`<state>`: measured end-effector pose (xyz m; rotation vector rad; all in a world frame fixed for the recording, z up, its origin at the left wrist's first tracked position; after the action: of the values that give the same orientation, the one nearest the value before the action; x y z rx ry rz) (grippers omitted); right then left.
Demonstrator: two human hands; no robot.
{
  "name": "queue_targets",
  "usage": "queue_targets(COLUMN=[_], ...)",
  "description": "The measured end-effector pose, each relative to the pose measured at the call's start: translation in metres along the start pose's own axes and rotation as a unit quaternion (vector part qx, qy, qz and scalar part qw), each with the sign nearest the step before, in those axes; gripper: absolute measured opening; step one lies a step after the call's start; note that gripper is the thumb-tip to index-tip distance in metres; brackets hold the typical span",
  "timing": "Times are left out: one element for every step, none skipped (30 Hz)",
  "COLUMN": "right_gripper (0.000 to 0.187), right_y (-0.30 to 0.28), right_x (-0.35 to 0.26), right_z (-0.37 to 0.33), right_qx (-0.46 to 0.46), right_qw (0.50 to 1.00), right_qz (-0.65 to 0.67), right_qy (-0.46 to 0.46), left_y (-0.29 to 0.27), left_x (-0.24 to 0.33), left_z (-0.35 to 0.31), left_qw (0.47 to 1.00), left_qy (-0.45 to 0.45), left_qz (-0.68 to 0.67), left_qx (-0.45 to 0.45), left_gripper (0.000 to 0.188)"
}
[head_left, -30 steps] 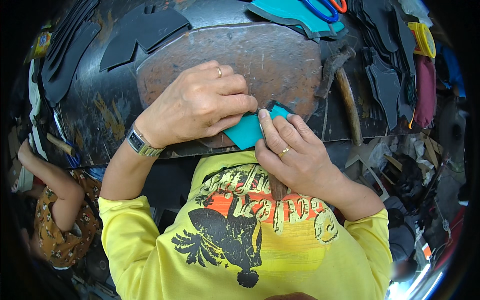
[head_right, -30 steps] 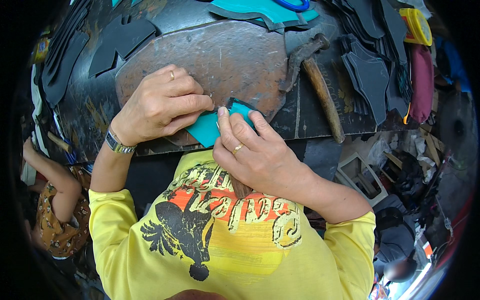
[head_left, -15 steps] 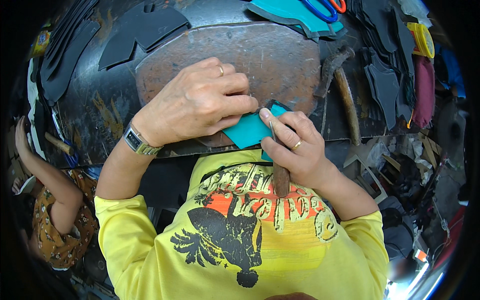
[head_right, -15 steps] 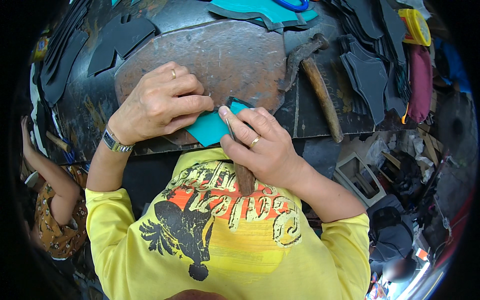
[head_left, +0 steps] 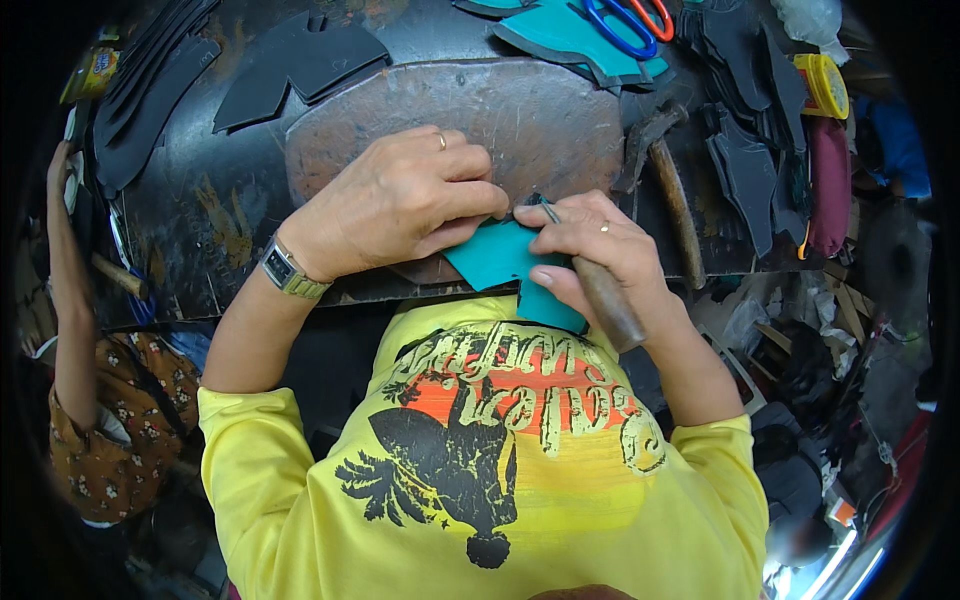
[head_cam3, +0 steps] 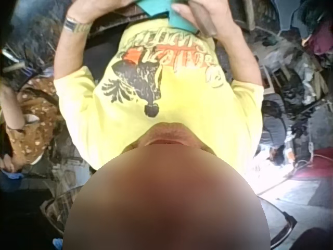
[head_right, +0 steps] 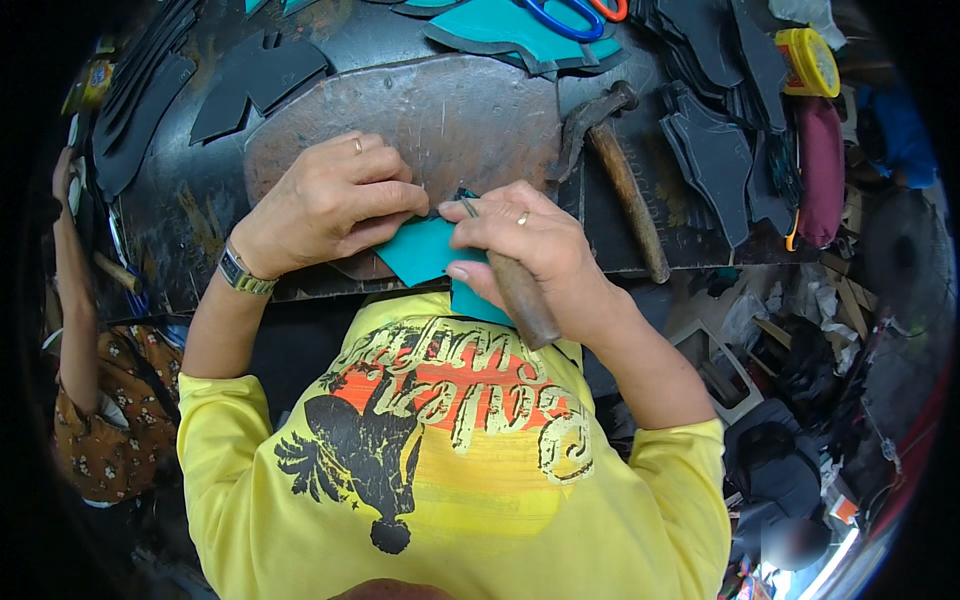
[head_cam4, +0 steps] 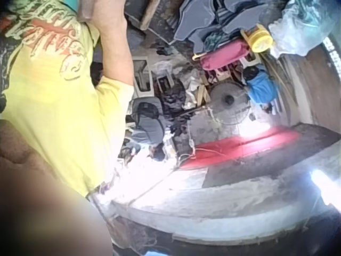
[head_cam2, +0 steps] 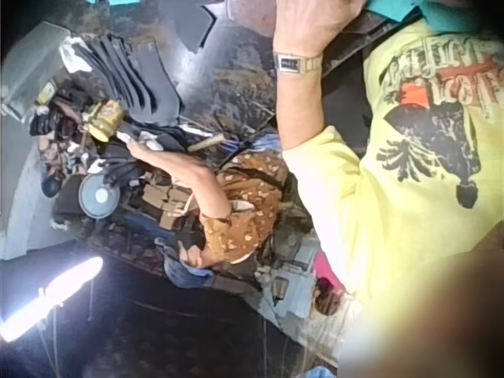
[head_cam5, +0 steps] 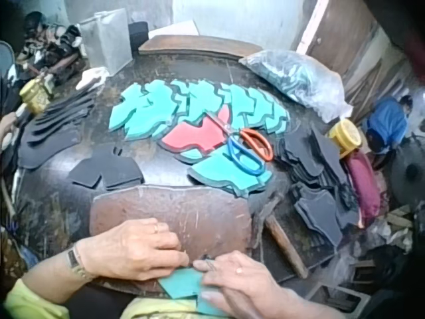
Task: The person uses a hammer and a chisel-like tool to punch holes along the edges of green and black rubber pieces. They then use scissors to trim the edges of the black rubber pieces. The person repeats the punching and trimming process on multiple pieces.
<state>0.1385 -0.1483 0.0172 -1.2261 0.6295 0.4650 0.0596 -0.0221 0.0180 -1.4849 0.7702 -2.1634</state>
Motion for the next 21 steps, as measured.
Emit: queue_targets(right_gripper=[0.027, 0.028, 0.028, 0.026, 0.023, 0.023, 0.026, 0.028, 0.030, 0.031, 0.032, 0.034, 0.033, 0.031, 0.032, 0.032, 0.033, 0.037, 0.037, 0.038, 0.040], right_y=[-0.008, -0.012, -0.027, -0.042, -0.058, -0.070, -0.077, -0.080, -0.076, -0.072, -0.069, -0.065, -0.067, -0.070, -0.073, -0.078, -0.083, -0.086, -0.091, -0.094, -0.093], right_x=[0.001, 0.005, 0.004, 0.006, 0.008, 0.014, 0.017, 0.026, 0.033, 0.044, 0.053, 0.060, 0.065, 0.068, 0.068, 0.067, 0.068, 0.071, 0.060, 0.046, 0.024], right_z=[-0.001, -0.004, -0.008, -0.015, -0.021, -0.030, -0.037, -0.044, -0.050, -0.057, -0.062, -0.063, -0.066, -0.067, -0.068, -0.069, -0.070, -0.079, -0.080, -0.081, -0.076], right_qx=[0.017, 0.018, 0.061, 0.108, 0.165, 0.208, 0.213, 0.203, 0.184, 0.158, 0.147, 0.143, 0.148, 0.156, 0.167, 0.175, 0.172, 0.176, 0.183, 0.198, 0.229], right_qw=[0.999, 0.997, 0.996, 0.991, 0.977, 0.953, 0.930, 0.896, 0.893, 0.887, 0.879, 0.880, 0.880, 0.878, 0.883, 0.885, 0.887, 0.894, 0.901, 0.910, 0.932], right_qz=[0.025, 0.040, 0.033, -0.017, -0.100, -0.180, -0.270, -0.358, -0.372, -0.383, -0.394, -0.393, -0.385, -0.376, -0.358, -0.338, -0.313, -0.218, -0.206, -0.189, -0.179], right_qy=[0.024, 0.061, 0.060, 0.079, 0.090, 0.123, 0.132, 0.168, 0.175, 0.205, 0.226, 0.225, 0.236, 0.250, 0.254, 0.266, 0.293, 0.350, 0.336, 0.311, 0.215], left_y=[-0.001, -0.001, -0.001, -0.001, 0.000, 0.001, 0.002, 0.002, 0.003, 0.005, 0.006, 0.009, 0.011, 0.013, 0.014, 0.016, 0.018, 0.018, 0.018, 0.018, 0.017], left_x=[0.001, 0.003, 0.005, 0.005, 0.006, 0.008, 0.009, 0.010, 0.012, 0.013, 0.014, 0.015, 0.015, 0.016, 0.015, 0.016, 0.016, 0.016, 0.015, 0.014, 0.013], left_z=[-0.001, -0.003, -0.005, -0.007, -0.010, -0.012, -0.015, -0.016, -0.017, -0.018, -0.017, -0.015, -0.013, -0.011, -0.009, -0.007, -0.006, -0.005, -0.005, -0.005, -0.006], left_qw=[1.000, 1.000, 0.999, 0.998, 0.997, 0.997, 0.995, 0.993, 0.991, 0.988, 0.985, 0.982, 0.980, 0.977, 0.971, 0.969, 0.967, 0.964, 0.962, 0.961, 0.958], left_qy=[0.000, 0.000, 0.000, -0.009, -0.016, -0.020, -0.028, -0.037, -0.044, -0.053, -0.059, -0.066, -0.074, -0.080, -0.093, -0.098, -0.104, -0.109, -0.116, -0.122, -0.128], left_qz=[0.000, 0.001, 0.004, 0.002, 0.002, 0.005, 0.005, 0.009, 0.013, 0.016, 0.013, 0.016, 0.018, 0.024, 0.016, 0.015, 0.014, 0.012, 0.008, 0.003, -0.003], left_qx=[0.015, 0.030, 0.045, 0.058, 0.069, 0.080, 0.096, 0.111, 0.126, 0.142, 0.161, 0.173, 0.185, 0.198, 0.220, 0.227, 0.234, 0.241, 0.246, 0.250, 0.255], left_gripper=[0.022, 0.024, 0.026, 0.026, 0.026, 0.026, 0.026, 0.026, 0.025, 0.024, 0.023, 0.022, 0.021, 0.021, 0.018, 0.017, 0.017, 0.016, 0.015, 0.015, 0.014])
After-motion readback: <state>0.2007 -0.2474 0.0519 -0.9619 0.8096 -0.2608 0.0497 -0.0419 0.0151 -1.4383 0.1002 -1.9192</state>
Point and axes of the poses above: each hand's wrist, its own z-axis towards the middle knuckle, its own y-axis out of the palm, x = y × z, the point moved 9 cm from there along z, towards the middle knuckle, and after that the axes turned 13 degrees about -z, right-handed, at the moved point
